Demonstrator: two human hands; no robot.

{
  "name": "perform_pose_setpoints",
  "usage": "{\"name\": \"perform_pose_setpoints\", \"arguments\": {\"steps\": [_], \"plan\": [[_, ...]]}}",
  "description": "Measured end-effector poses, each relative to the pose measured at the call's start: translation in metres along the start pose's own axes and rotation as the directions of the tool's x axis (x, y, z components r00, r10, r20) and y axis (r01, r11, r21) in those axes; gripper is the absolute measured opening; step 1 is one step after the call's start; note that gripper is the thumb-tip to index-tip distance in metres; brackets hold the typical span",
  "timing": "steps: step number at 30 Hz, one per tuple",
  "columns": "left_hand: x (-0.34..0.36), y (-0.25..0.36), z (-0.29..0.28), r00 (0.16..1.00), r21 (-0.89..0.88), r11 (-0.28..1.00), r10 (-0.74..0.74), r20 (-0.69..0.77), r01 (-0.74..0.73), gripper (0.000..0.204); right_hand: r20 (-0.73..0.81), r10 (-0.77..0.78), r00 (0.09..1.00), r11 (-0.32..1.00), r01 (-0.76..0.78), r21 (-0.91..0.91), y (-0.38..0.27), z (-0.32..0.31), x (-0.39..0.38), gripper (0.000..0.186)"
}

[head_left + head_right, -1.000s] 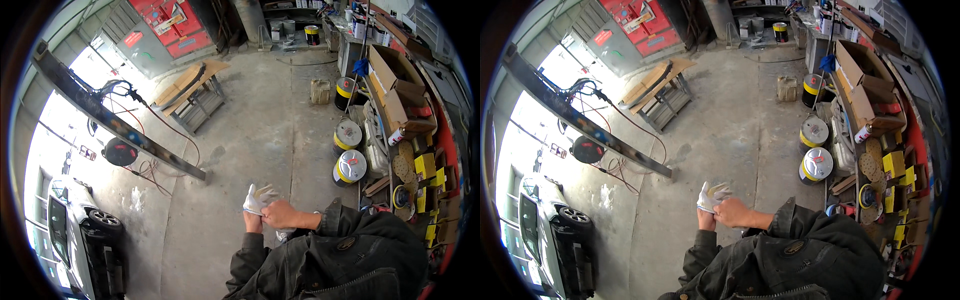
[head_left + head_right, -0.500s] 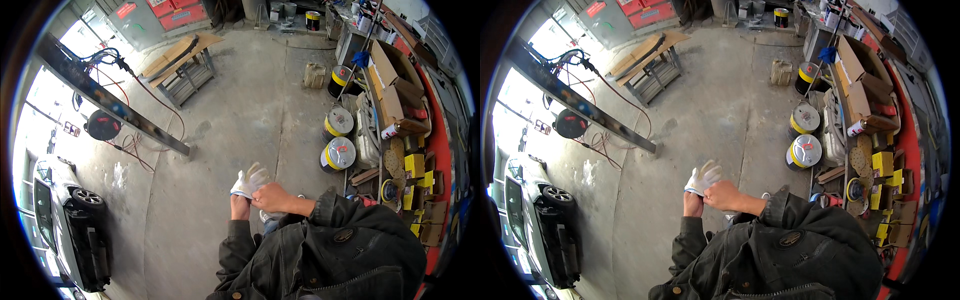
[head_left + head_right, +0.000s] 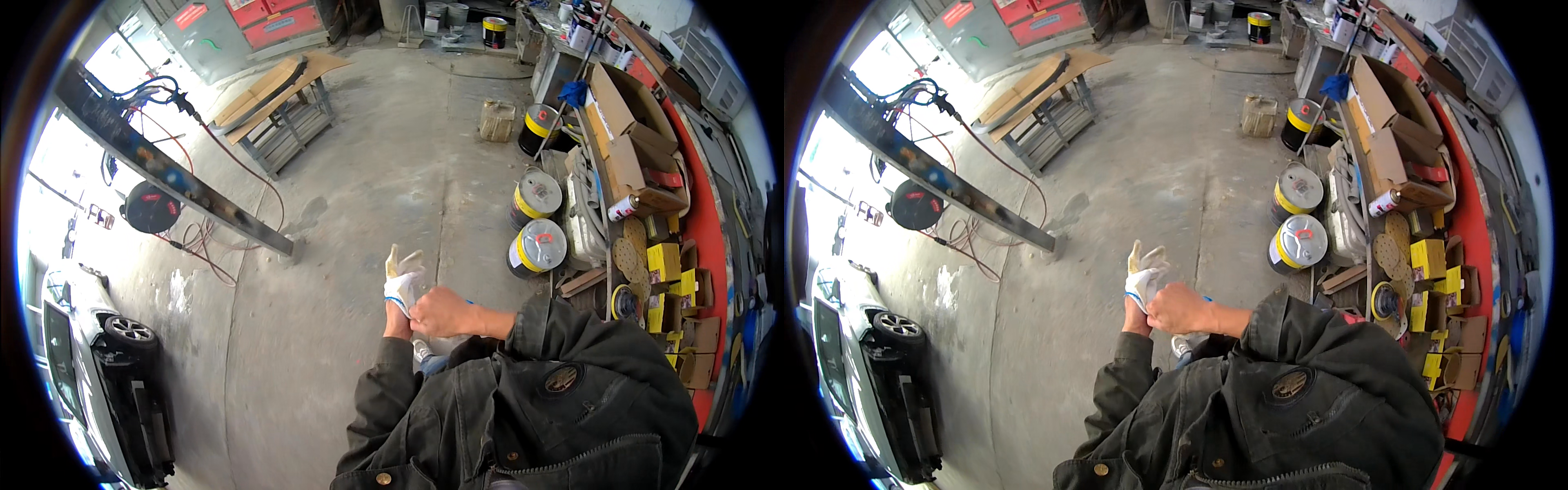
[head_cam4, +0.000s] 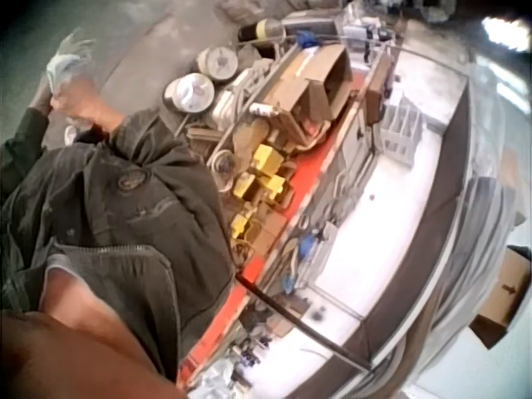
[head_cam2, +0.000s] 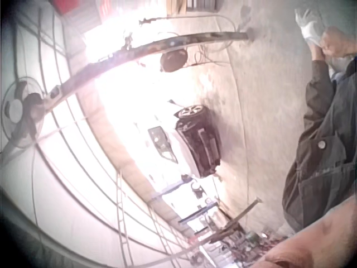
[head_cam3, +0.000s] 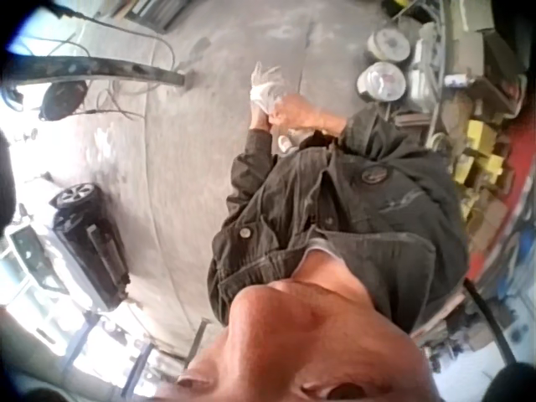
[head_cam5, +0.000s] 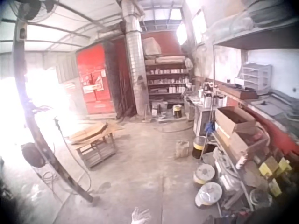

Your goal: The person sands a curved car trim piece using an orbital sander, then uses a heat gun on the same piece. Later, the person puts on gloves and hand-sands a small rectangular part with sandpaper near a vehicle.

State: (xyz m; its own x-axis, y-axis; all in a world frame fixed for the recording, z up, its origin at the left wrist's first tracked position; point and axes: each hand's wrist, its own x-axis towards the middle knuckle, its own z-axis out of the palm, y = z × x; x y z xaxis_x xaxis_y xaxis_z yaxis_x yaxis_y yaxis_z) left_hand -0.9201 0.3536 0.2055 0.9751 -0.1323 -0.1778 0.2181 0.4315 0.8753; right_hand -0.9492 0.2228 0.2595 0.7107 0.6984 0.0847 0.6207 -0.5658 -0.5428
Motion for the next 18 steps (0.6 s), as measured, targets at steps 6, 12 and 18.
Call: {"name": "perform_pose_setpoints", "arguments": {"steps": [6,12,18], "plan": [[0.023,0.001,0.0,0.991,0.226,0.973,0.073,-0.111,-0.046,0.047,-0.057,0.026,0.998,0.998,-0.029,-0.052,0.004,-0.011,0.001,0.029],[0.026,0.011,0.01,0.997,-0.126,0.989,-0.08,-0.002,0.079,0.04,-0.088,0.028,0.996,0.999,-0.031,-0.022,-0.002,-0.02,0.001,0.028],[0.021,0.03,0.025,0.998,-0.624,0.779,-0.055,0.024,0.058,0.046,-0.37,0.171,0.913,0.975,-0.211,-0.07,0.011,-0.022,0.02,0.025]]}}
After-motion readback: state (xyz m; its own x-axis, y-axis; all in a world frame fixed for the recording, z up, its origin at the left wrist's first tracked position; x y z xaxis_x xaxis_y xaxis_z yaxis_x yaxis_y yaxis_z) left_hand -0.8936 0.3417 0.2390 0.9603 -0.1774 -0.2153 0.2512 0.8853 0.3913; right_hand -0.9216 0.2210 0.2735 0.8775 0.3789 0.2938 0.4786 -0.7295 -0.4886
